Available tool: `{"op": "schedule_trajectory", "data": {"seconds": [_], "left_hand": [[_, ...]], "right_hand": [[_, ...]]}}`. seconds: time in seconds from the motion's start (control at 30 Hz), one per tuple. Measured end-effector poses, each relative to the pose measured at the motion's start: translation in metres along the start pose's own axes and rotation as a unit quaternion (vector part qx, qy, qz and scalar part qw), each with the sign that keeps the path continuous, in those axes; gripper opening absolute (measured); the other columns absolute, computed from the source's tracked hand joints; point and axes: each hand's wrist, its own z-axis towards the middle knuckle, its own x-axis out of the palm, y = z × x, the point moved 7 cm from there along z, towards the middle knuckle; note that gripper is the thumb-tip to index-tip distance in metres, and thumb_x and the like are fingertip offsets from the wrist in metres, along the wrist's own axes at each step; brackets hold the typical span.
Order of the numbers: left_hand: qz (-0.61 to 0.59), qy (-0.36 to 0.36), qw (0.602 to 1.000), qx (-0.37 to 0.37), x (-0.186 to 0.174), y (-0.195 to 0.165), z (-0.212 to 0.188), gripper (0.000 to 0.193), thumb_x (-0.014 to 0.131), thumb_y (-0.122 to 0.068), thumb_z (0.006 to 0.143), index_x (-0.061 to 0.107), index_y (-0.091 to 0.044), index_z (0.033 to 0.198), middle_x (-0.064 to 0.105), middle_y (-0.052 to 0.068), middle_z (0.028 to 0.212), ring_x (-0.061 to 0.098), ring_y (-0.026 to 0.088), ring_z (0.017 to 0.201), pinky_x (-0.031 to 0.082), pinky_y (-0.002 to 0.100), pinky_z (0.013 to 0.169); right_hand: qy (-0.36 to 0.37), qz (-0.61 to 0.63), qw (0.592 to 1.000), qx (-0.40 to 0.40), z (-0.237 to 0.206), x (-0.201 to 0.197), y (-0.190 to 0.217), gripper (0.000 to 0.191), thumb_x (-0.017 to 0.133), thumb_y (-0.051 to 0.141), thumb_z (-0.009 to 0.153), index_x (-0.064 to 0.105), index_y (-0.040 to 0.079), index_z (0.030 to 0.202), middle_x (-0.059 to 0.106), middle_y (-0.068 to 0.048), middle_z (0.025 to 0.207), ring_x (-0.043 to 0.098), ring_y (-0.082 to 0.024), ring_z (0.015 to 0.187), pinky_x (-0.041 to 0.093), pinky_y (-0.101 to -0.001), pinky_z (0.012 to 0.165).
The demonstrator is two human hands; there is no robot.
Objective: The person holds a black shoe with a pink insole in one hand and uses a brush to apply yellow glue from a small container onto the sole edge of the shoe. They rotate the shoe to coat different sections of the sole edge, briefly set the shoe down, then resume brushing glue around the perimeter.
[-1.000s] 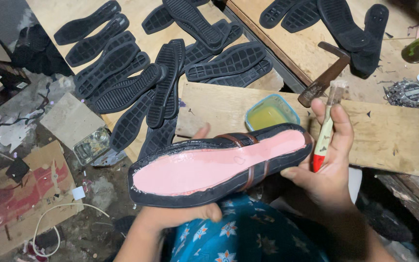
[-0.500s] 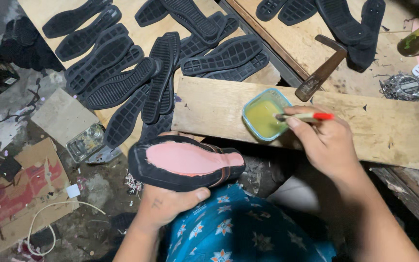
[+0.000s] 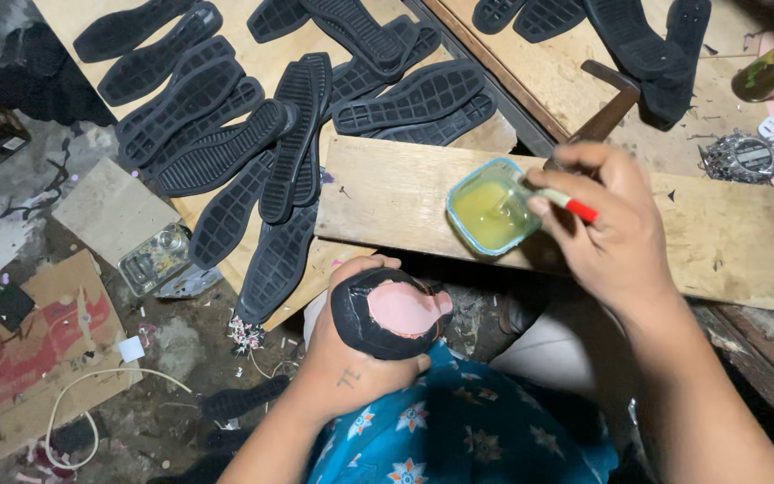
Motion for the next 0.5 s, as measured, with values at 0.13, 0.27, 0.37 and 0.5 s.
{"op": "schedule_trajectory", "data": {"seconds": [0.13, 0.27, 0.37, 0.5], "left_hand": [[0.015, 0.031, 0.999, 0.042, 0.011, -0.01, 0.004, 0.069, 0.092, -0.018, 0.054, 0.069, -0.011, 0.119, 0.066, 0.011, 0.123, 0.058, 0.029, 0.125, 0.043, 0.039, 0.111], [-0.025, 0.037, 0.999, -0.019, 0.019, -0.008, 0.008, 0.081, 0.09, -0.015, 0.055, 0.055, -0.01, 0.128, 0.061, 0.013, 0.126, 0.063, 0.027, 0.117, 0.052, 0.036, 0.099], [-0.077, 0.063, 0.994, -0.055, 0.024, -0.007, 0.01, 0.092, 0.089, -0.013, 0.059, 0.044, -0.009, 0.139, 0.066, 0.009, 0.119, 0.07, 0.025, 0.112, 0.055, 0.034, 0.097], [-0.097, 0.106, 0.987, -0.072, 0.029, -0.009, 0.012, 0.098, 0.089, -0.012, 0.058, 0.04, -0.01, 0.142, 0.069, 0.007, 0.114, 0.07, 0.027, 0.111, 0.055, 0.035, 0.096]], "right_hand": [[0.074, 0.093, 0.982, 0.146, -0.022, 0.007, -0.018, 0.022, 0.067, 0.019, 0.099, 0.074, 0.004, 0.114, 0.077, -0.008, 0.104, 0.071, -0.022, 0.091, 0.054, -0.0311, 0.084], [0.034, 0.272, 0.926, 0.26, -0.031, 0.016, -0.03, 0.027, 0.059, 0.018, 0.104, 0.068, -0.004, 0.117, 0.075, -0.015, 0.102, 0.072, -0.025, 0.089, 0.058, -0.0366, 0.08], [0.017, 0.505, 0.813, 0.289, -0.048, 0.025, -0.013, 0.024, 0.06, 0.01, 0.103, 0.063, -0.007, 0.119, 0.073, -0.023, 0.1, 0.072, -0.029, 0.087, 0.06, -0.0408, 0.082], [0.045, 0.604, 0.771, 0.193, -0.066, 0.024, 0.029, 0.022, 0.064, -0.001, 0.098, 0.06, -0.008, 0.119, 0.071, -0.027, 0.111, 0.073, -0.032, 0.098, 0.061, -0.0448, 0.091]]}}
